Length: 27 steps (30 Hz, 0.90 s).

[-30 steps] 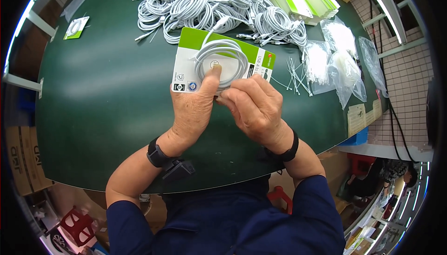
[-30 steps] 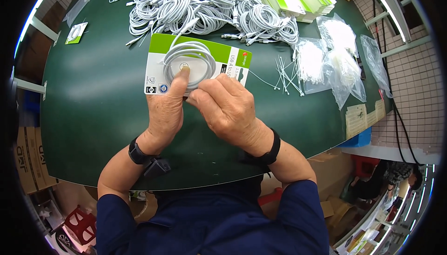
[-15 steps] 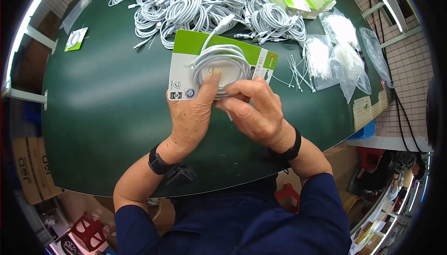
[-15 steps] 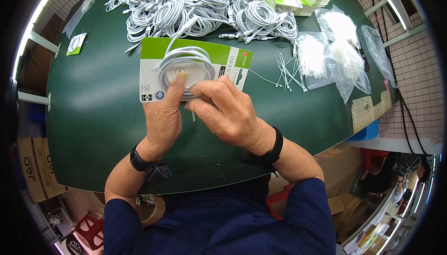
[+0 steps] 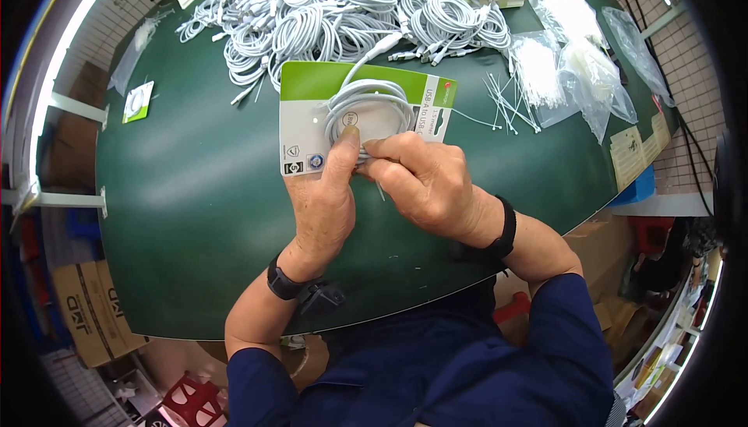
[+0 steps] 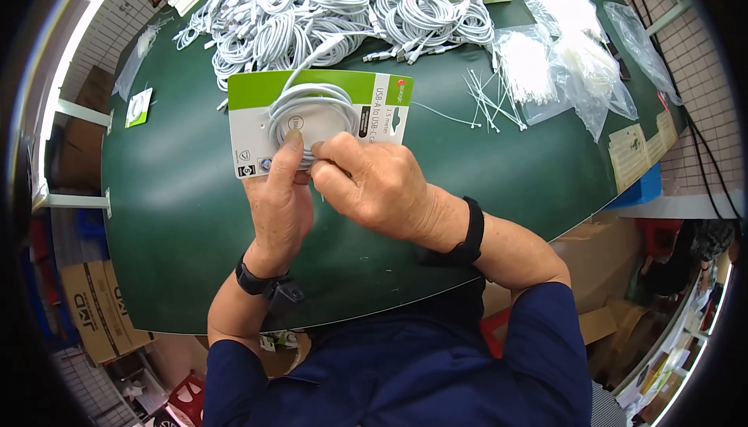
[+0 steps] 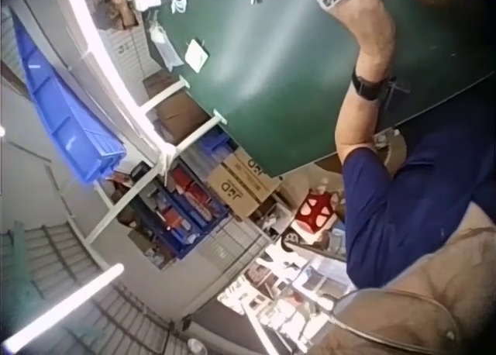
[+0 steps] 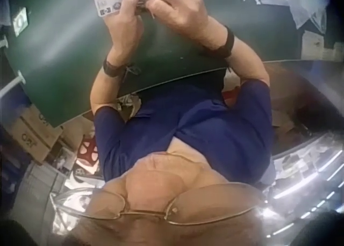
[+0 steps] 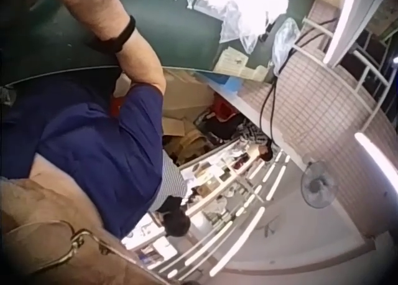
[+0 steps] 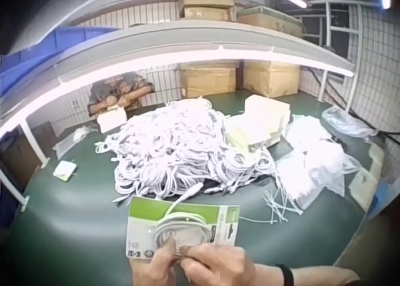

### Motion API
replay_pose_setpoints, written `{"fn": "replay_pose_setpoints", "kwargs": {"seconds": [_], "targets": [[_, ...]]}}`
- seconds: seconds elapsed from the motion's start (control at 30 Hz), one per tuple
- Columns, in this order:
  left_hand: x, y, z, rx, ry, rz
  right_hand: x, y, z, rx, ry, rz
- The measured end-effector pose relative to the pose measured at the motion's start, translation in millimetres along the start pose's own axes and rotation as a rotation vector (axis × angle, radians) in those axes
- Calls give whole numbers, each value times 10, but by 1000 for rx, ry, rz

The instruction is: The person picks up a cardboard backing and a coiled cable, fits the cable onto the backing, and secures it by threading a plastic tie through the holes. After repeating this process for a second cable, the person places the finished products into a large cardboard bin.

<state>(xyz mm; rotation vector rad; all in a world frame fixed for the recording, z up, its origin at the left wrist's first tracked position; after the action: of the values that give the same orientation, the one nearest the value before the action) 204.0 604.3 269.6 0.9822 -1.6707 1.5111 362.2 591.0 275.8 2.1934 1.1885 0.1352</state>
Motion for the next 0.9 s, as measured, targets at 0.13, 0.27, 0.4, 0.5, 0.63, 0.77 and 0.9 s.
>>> {"fn": "replay_pose_setpoints", "kwargs": {"seconds": [0.13,0.27,0.4,0.5,0.63,0.77,0.9], "targets": [[43,-43,20,47,-22,-49,-38,-48,-15,15,-65,-8],[115,-50,-20,52,-20,33,-74,-65,-106,18,-126,-33],[126,0,-94,39,-44,15,-94,-51,-202,41,-152,-14],[146,-18,-156,3,-91,51,-120,-35,-253,100,-171,9],[176,-62,-195,-57,-111,49,-180,-24,-229,167,-228,48],[182,-139,-170,-46,-100,55,-164,-46,-186,202,-158,42],[214,-177,-173,-46,-51,78,-183,-66,-145,221,-138,9]]}}
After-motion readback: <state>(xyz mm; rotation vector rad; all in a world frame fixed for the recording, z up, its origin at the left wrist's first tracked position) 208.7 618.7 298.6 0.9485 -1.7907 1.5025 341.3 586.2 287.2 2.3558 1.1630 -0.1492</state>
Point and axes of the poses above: each hand's wrist, its own z-axis away from the middle knuckle, its own y-axis out of the back of the hand, x = y × z, the point moved 1 cm from there along -z, towards the middle knuckle, and after that the axes turned 5 degrees about z, right-handed, at the moved point
